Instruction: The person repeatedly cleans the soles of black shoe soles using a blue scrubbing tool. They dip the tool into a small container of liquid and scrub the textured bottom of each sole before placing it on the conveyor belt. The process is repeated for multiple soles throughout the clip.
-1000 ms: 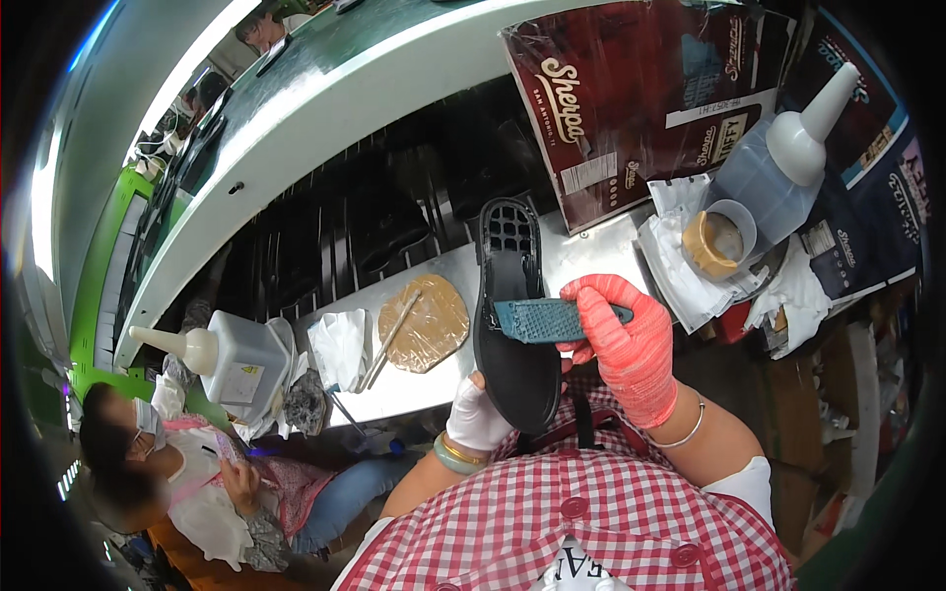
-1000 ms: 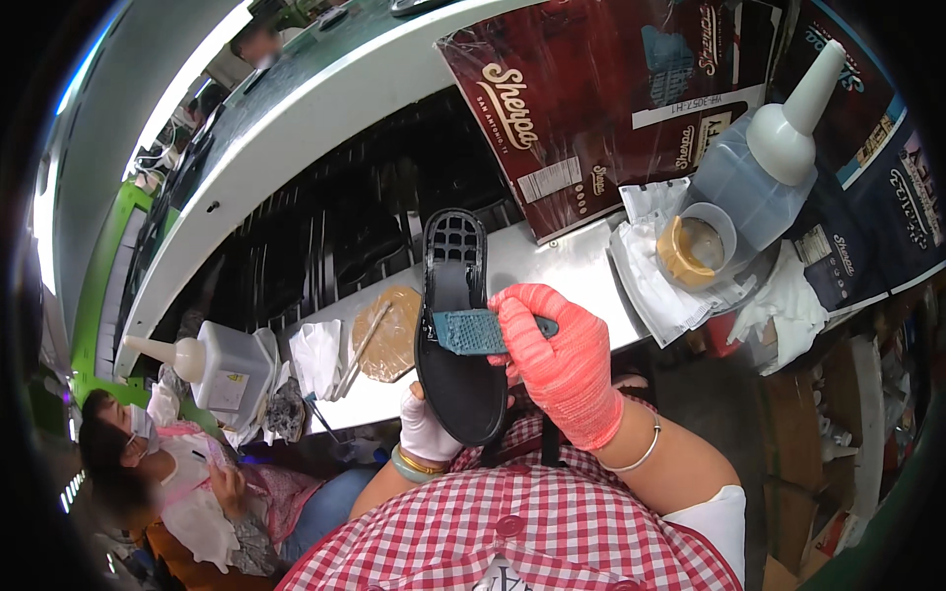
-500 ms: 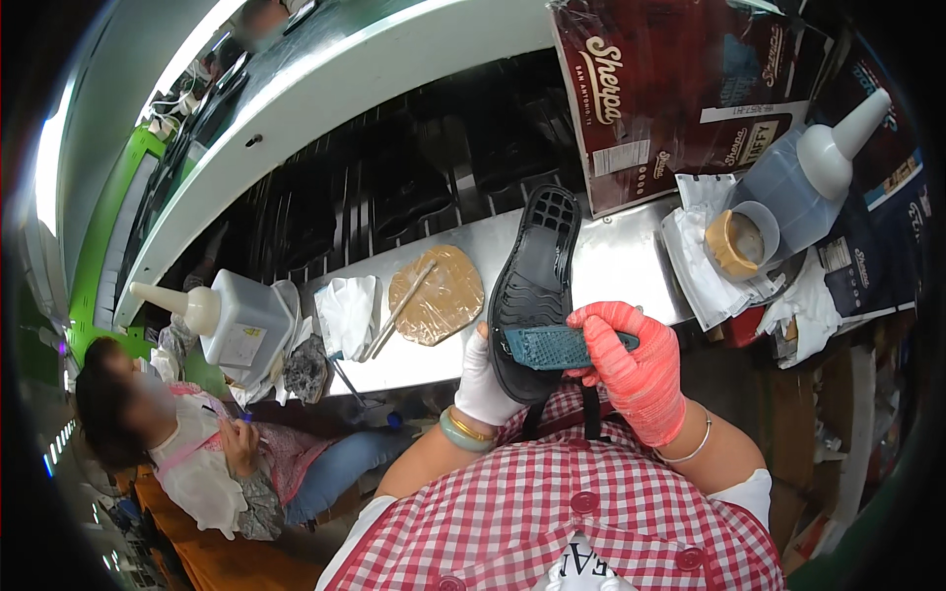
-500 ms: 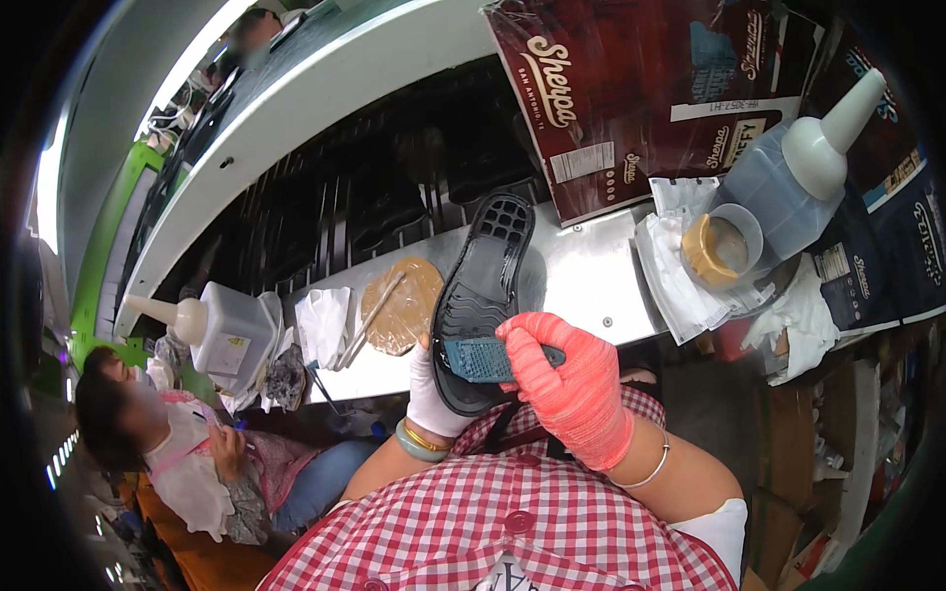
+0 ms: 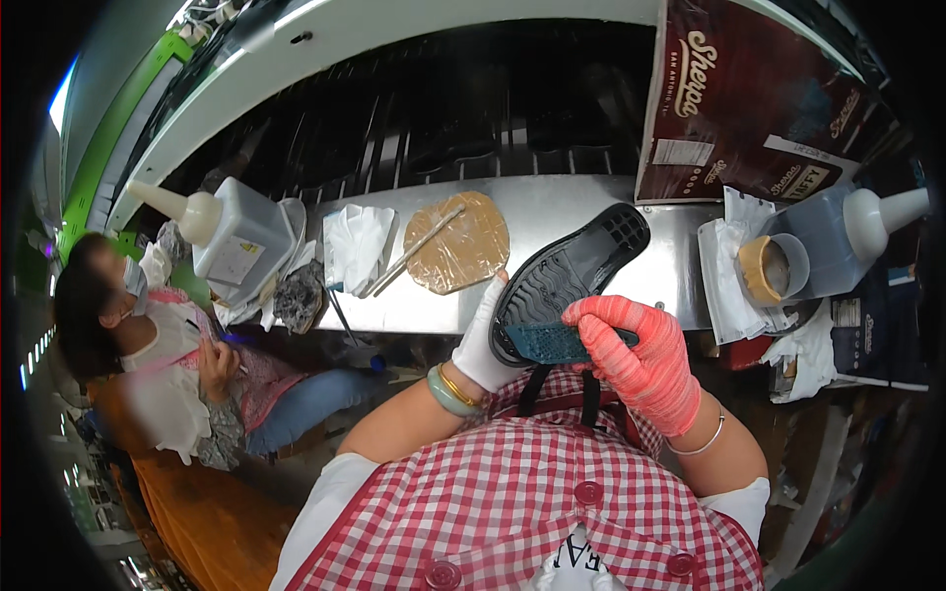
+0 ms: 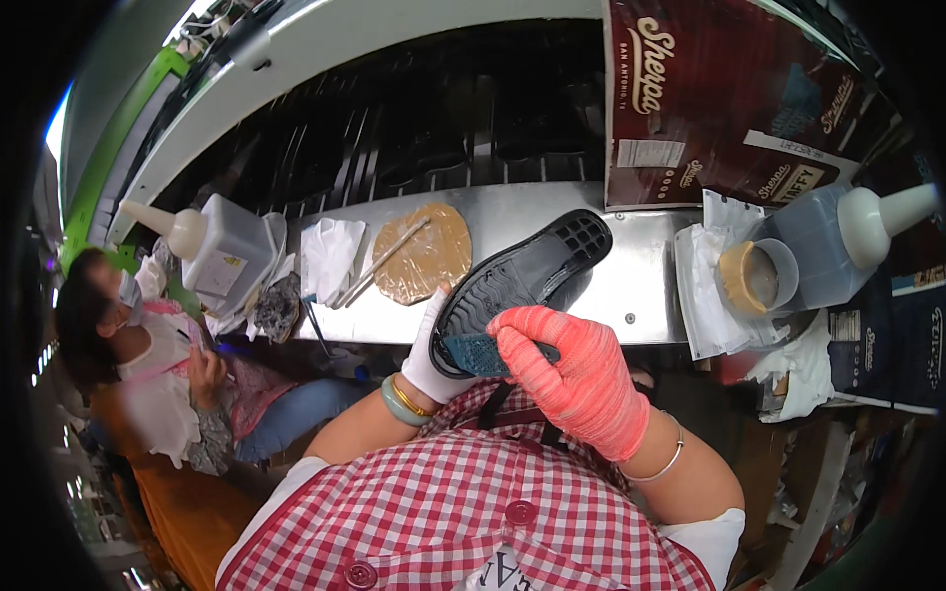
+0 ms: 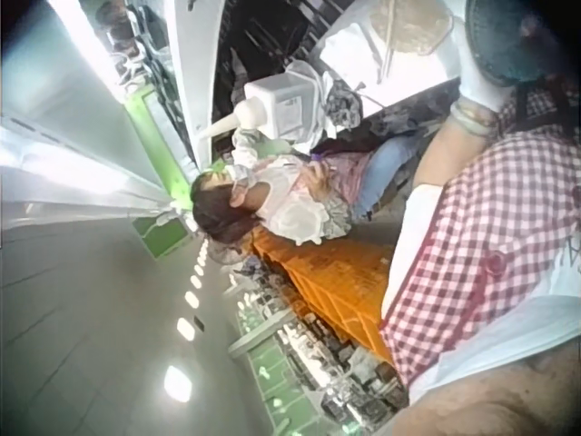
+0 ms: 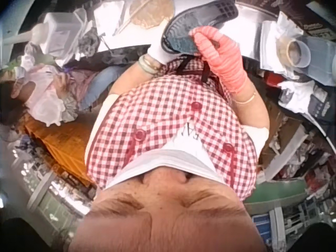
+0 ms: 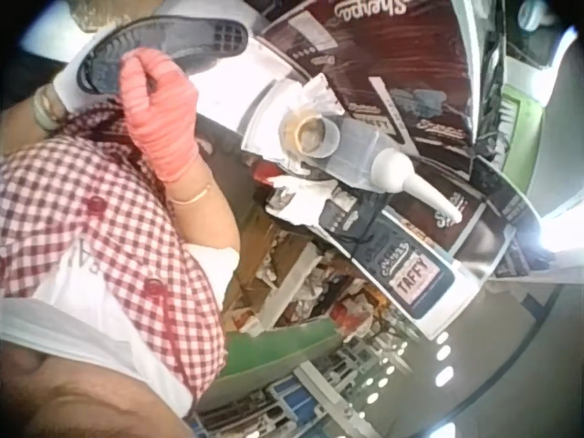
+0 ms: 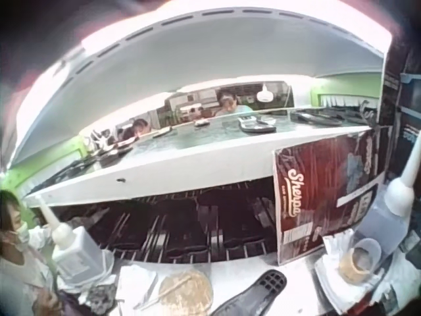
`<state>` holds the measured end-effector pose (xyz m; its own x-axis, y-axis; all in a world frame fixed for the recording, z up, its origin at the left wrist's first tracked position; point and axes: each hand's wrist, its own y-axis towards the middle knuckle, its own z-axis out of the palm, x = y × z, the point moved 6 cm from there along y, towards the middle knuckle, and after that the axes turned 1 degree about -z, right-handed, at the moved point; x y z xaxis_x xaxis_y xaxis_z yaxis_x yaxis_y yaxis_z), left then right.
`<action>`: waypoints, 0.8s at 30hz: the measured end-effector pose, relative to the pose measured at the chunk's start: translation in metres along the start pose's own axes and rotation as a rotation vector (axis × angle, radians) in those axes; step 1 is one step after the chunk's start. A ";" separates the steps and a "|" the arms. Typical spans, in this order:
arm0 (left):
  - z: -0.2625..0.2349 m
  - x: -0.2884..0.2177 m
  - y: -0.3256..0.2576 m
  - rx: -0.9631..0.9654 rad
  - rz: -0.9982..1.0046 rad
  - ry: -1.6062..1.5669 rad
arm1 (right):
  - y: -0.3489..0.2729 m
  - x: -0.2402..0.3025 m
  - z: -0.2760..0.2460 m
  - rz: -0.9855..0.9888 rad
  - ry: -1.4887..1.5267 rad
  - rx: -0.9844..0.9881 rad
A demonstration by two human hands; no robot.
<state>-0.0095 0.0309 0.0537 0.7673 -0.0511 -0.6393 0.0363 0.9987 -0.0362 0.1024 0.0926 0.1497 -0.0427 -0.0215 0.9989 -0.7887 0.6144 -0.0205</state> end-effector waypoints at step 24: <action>-0.082 -0.049 0.012 0.001 -0.733 0.075 | 0.084 -0.027 0.017 0.365 0.066 0.258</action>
<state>-0.0996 0.0454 0.0216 0.4999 -0.7057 -0.5021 0.5240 0.7081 -0.4734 0.0267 0.1312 0.1207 -0.3136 0.2154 0.9248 -0.8569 0.3553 -0.3734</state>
